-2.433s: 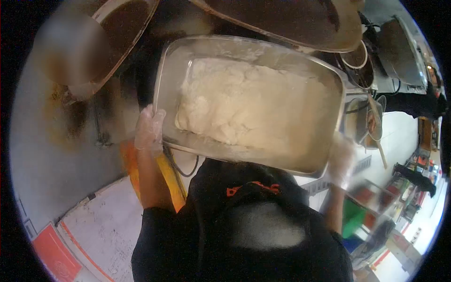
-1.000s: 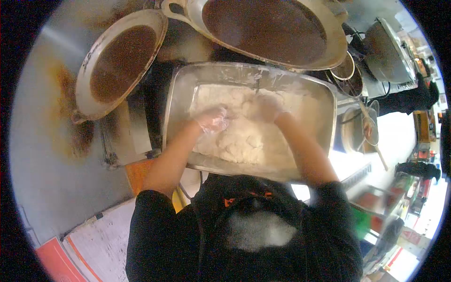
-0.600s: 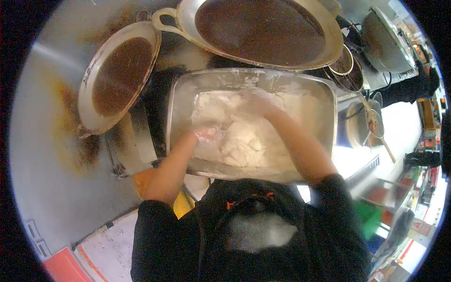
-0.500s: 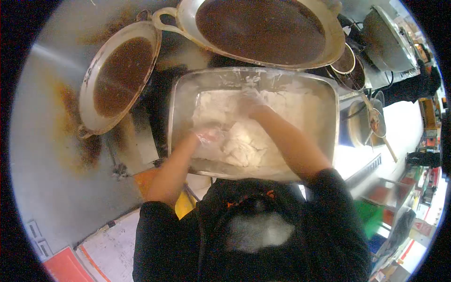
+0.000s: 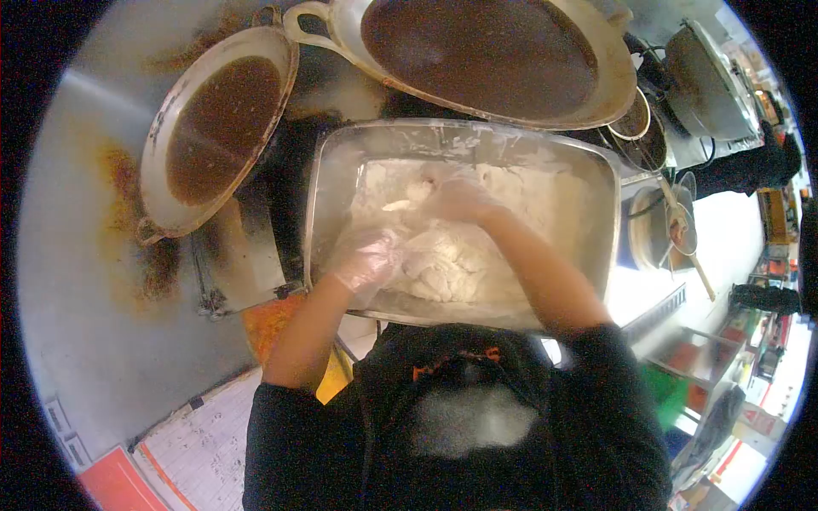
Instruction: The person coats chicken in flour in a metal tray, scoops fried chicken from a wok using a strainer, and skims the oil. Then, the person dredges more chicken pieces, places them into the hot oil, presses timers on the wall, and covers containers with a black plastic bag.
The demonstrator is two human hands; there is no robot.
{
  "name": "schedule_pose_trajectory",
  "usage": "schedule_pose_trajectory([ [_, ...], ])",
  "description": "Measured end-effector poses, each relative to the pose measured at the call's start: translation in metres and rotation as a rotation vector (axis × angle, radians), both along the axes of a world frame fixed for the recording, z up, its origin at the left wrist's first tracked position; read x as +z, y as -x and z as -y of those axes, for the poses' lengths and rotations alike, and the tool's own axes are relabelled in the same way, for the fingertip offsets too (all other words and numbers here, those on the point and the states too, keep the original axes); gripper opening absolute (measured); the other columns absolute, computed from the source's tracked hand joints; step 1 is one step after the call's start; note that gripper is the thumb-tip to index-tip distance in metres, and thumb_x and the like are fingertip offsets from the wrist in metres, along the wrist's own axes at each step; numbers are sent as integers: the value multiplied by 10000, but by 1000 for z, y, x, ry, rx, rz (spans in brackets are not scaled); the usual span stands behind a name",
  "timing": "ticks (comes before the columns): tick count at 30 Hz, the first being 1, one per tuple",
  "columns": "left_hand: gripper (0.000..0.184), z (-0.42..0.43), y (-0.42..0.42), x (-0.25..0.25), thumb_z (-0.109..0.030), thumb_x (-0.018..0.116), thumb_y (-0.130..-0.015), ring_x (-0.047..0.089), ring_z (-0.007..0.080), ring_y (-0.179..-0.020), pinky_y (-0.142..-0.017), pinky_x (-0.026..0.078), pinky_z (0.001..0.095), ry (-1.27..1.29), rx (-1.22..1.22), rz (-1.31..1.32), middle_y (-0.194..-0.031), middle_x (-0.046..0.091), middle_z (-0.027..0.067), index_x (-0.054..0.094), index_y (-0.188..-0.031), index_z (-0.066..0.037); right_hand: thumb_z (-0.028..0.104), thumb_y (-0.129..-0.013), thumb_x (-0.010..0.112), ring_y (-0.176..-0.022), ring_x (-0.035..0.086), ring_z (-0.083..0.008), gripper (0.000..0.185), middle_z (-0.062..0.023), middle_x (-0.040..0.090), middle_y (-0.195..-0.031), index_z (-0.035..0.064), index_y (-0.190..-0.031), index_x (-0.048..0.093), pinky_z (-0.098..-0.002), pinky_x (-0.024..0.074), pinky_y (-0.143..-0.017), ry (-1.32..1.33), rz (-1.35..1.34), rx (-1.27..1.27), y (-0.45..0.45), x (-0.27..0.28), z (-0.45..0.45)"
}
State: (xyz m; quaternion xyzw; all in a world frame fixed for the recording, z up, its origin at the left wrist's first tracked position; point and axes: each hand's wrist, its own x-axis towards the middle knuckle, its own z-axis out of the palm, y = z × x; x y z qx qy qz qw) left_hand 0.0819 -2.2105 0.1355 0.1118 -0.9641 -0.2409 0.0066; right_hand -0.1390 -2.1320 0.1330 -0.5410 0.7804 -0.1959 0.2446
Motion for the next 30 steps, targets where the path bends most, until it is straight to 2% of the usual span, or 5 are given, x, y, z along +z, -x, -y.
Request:
schedule_pose_trajectory([
  [9,102,14,-7,57,-168,609,-790,619,344,-798,-708,481,446,98,154,-3,-780,653,156,689,-781,-106,313,-677,753,-946,635,-351,490,-166,680,-971,92,-1100,641,-396,502,-856,48,182,-167,4,95,-60],
  [15,108,29,21,173,-130,582,-820,596,381,-741,-666,462,461,40,56,-122,-785,626,174,665,-806,-62,159,-706,727,-834,595,-115,325,-80,655,-903,36,-987,618,-282,490,-731,428,662,-90,26,183,-72],
  [23,248,94,129,239,-190,455,-929,620,285,-968,-841,479,390,612,-286,-432,-1011,674,120,663,-976,-62,278,-742,652,-876,666,-273,343,-154,689,-901,17,-963,686,-382,529,-787,1,-319,-135,89,264,-28],
  [25,271,95,164,231,-186,451,-932,621,284,-1003,-880,482,393,604,-309,-263,-1043,676,114,689,-1029,-100,562,-799,566,-1007,647,-341,553,-174,686,-1039,61,-978,720,-409,502,-892,-280,-442,-146,112,224,2],
  [30,255,92,231,199,-243,550,-876,645,313,-944,-854,499,409,660,-266,91,-1020,686,137,712,-992,-84,308,-786,626,-988,661,-330,349,-200,674,-1047,65,-1022,710,-400,530,-861,-192,-363,-359,106,199,3],
])
